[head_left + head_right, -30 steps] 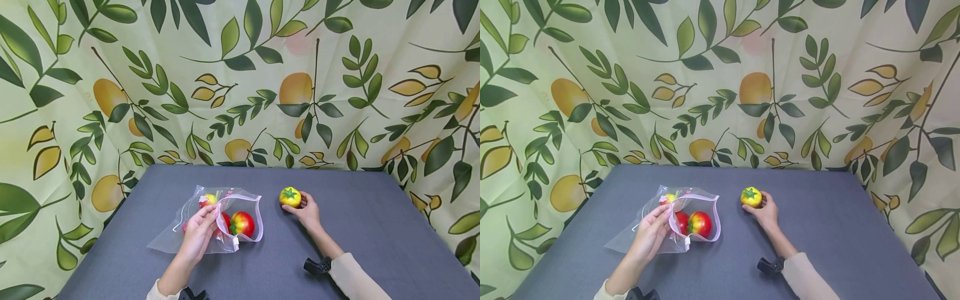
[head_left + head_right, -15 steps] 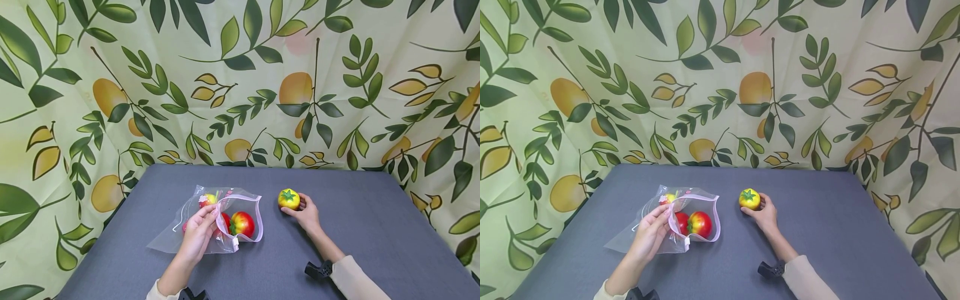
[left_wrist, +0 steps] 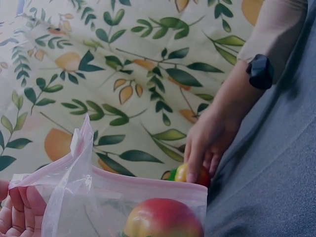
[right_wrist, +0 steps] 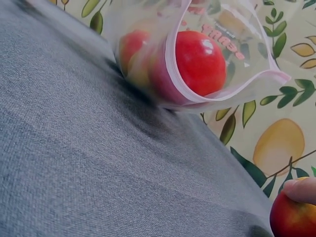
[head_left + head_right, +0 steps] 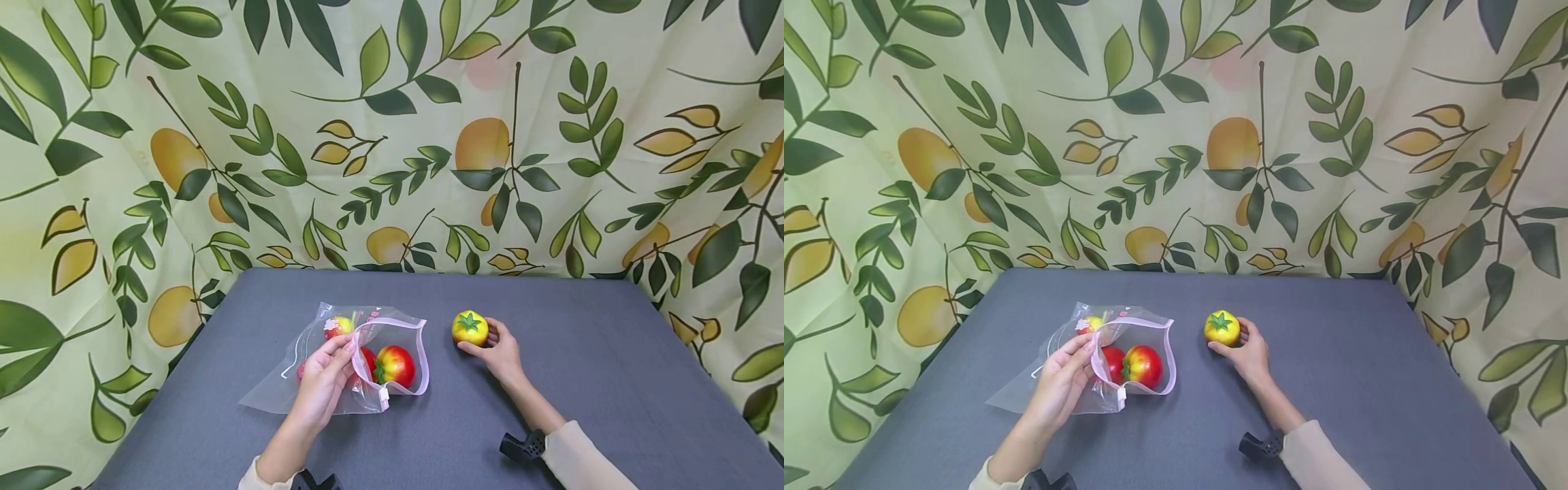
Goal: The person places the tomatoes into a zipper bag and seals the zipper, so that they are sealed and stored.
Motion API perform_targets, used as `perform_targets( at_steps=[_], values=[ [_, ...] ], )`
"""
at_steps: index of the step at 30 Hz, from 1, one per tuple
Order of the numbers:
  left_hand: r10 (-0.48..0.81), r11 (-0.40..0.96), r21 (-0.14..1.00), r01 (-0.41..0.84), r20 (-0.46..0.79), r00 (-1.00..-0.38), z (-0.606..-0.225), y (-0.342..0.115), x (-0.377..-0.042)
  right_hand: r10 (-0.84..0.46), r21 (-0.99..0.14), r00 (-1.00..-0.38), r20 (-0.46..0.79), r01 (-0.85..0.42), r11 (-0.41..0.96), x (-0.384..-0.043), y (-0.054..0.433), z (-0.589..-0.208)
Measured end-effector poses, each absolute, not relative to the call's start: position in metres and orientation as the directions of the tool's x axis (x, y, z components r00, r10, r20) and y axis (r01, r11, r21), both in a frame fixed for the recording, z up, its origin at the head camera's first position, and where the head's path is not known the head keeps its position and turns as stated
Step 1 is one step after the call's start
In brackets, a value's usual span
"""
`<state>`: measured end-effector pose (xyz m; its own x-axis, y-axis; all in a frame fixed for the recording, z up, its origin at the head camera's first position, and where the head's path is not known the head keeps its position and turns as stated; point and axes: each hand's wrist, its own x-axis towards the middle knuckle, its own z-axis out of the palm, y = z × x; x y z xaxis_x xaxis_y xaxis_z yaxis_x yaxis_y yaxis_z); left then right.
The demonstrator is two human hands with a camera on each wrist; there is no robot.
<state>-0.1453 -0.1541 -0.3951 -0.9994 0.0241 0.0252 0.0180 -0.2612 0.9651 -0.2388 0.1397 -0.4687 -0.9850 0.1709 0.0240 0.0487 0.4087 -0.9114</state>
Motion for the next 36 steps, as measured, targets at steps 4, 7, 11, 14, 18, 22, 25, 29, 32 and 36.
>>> perform_targets(
  at_steps=[4, 7, 11, 14, 18, 22, 25, 29, 32, 36],
  values=[
    [0.022, -0.261, 0.965, 0.019, 0.026, -0.999, -0.395, -0.154, -0.145, 0.162, -0.913, -0.987, 0.016, 0.052, 0.405, -0.236, 0.139, -0.466],
    [0.021, -0.261, 0.965, 0.020, 0.027, -0.999, -0.395, -0.154, -0.145, 0.155, -0.911, -0.988, 0.010, 0.054, 0.409, -0.233, 0.138, -0.465],
    [0.023, -0.264, 0.964, 0.021, 0.028, -0.999, -0.395, -0.154, -0.145, 0.145, -0.908, -0.989, 0.005, 0.056, 0.415, -0.232, 0.137, -0.464],
    [0.026, -0.275, 0.961, 0.027, 0.036, -0.999, -0.395, -0.154, -0.146, 0.142, -0.906, -0.990, 0.004, 0.057, 0.420, -0.231, 0.137, -0.465],
    [0.032, -0.290, 0.957, 0.035, 0.046, -0.998, -0.395, -0.154, -0.146, 0.139, -0.906, -0.990, 0.004, 0.055, 0.420, -0.230, 0.136, -0.465],
    [0.034, -0.289, 0.957, 0.038, 0.050, -0.998, -0.396, -0.154, -0.146, 0.127, -0.907, -0.992, 0.009, 0.046, 0.418, -0.227, 0.136, -0.465],
    [0.032, -0.278, 0.960, 0.035, 0.046, -0.998, -0.396, -0.154, -0.146, 0.120, -0.908, -0.993, 0.015, 0.036, 0.417, -0.226, 0.136, -0.464],
    [0.030, -0.269, 0.963, 0.026, 0.035, -0.999, -0.396, -0.154, -0.146, 0.114, -0.912, -0.993, 0.020, 0.029, 0.410, -0.223, 0.135, -0.462],
    [0.030, -0.268, 0.963, 0.020, 0.029, -0.999, -0.396, -0.154, -0.146, 0.110, -0.913, -0.994, 0.021, 0.025, 0.407, -0.221, 0.134, -0.462],
    [0.029, -0.265, 0.964, 0.019, 0.028, -0.999, -0.396, -0.153, -0.145, 0.102, -0.914, -0.994, 0.024, 0.020, 0.405, -0.218, 0.133, -0.460]
  ],
)
